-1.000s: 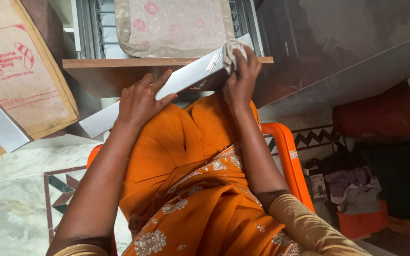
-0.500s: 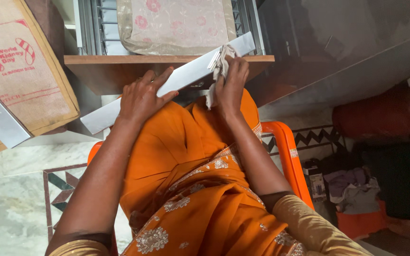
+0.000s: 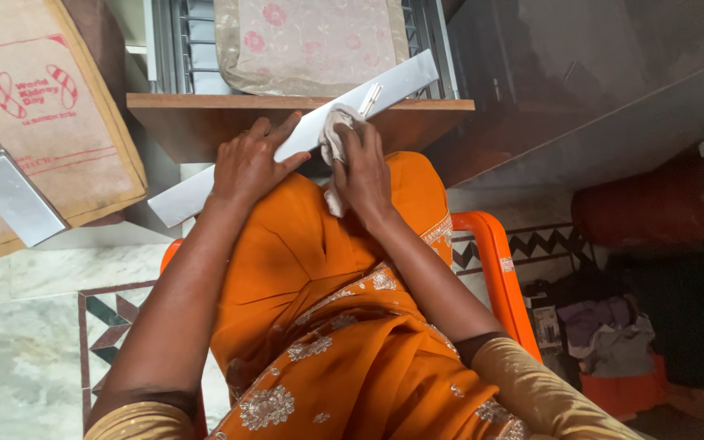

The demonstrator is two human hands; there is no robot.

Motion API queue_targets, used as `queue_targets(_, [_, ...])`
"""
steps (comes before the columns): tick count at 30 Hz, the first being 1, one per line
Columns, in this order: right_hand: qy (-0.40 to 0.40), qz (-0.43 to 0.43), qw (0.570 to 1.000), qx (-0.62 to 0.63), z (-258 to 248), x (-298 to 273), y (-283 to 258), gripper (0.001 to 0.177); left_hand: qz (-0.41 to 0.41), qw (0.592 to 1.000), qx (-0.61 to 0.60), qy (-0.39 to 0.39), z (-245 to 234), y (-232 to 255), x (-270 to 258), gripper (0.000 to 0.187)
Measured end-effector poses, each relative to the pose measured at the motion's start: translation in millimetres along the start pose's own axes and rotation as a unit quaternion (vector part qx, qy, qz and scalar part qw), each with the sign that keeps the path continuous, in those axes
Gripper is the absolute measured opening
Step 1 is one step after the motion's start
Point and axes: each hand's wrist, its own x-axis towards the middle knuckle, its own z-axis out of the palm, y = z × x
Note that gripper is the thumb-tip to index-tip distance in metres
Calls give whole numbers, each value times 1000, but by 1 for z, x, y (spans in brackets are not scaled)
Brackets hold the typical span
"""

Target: The person wipes a patterned tote bag and a white tote bag with a cloth while seated. They then pick up a long, rectangular metal piece and wipe it thoroughly with the cloth, handling it with both hands.

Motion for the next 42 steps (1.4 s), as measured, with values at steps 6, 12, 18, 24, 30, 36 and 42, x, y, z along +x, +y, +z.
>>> queue_targets(6, [27,9,988,-151,-13,39,5,54,-6,1000,-5,-3,4,0,0,65])
queue_targets(12, [23,11,991,-132,-6,49,2,53,-15,1000,5,-9,4,3,1,65])
queue_targets(18, [8,-53,996,-75,8,23,-19,57,-14,1000,-5,-8,5,1,1,66])
queue_targets(24, [-16,-42,993,-111,3,24,-14,60,-6,1000,-2,6,7,0,0,65])
queue_targets(30, [18,12,988,-152,-6,48,19,54,1,1000,0,2,7,3,1,74])
queue_targets(36, [37,129,980,-145,-15,60,58,52,13,998,53,33,-3,10,4,91])
queue_targets(42, [74,105,978,-166,-38,58,87,47,13,997,72,37,-12,22,6,74])
